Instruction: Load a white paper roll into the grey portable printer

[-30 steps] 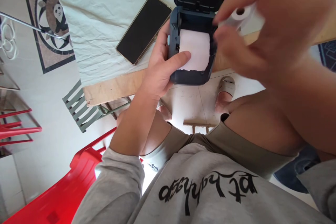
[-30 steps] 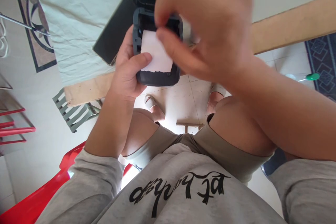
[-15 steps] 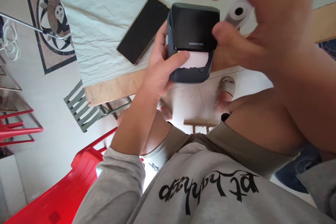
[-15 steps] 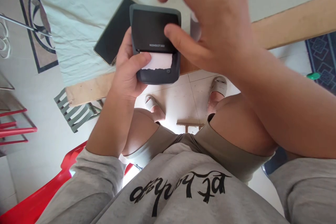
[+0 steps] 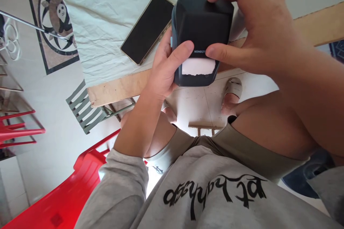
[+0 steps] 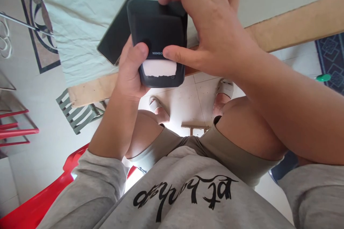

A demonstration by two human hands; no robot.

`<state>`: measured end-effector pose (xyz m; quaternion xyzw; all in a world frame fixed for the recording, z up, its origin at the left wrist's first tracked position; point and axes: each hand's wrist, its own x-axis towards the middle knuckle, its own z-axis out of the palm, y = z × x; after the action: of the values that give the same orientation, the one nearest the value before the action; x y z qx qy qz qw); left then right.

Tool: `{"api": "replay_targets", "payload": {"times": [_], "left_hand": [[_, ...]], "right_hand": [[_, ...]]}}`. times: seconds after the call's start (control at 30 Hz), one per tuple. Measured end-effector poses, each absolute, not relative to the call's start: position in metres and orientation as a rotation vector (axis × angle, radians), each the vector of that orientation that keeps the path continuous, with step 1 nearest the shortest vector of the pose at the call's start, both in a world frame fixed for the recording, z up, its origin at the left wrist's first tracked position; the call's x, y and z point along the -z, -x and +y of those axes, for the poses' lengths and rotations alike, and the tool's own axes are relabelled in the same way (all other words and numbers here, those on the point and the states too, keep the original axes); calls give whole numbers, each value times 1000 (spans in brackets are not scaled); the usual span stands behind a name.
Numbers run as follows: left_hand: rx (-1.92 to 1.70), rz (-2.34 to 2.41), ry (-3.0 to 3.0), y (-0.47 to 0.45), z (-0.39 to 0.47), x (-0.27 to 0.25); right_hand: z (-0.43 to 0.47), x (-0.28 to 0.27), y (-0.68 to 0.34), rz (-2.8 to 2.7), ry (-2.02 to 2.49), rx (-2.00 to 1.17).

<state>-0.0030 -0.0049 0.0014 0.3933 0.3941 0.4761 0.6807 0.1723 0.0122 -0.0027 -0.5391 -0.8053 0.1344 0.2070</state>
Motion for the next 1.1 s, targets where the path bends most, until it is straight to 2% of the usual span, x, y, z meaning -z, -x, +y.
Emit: {"api": "replay_targets", "payload": {"times": [0.53,0.67,0.93,1.1], "left_hand": [[-1097,886,-872,6,-7,4],[-1082,872,-849,3,-4,5],[-1092,808,-690,-1,-1,6],[-1031,927,-632,-1,0,-1]], "right_hand": [[17,-15,-164,-2306,1509,-513],[13,-16,-163,-2327,1482,-416],[14,-9,-181,-2420,1314,12],[16,-11,-181,-2448,1332,-11]]}}
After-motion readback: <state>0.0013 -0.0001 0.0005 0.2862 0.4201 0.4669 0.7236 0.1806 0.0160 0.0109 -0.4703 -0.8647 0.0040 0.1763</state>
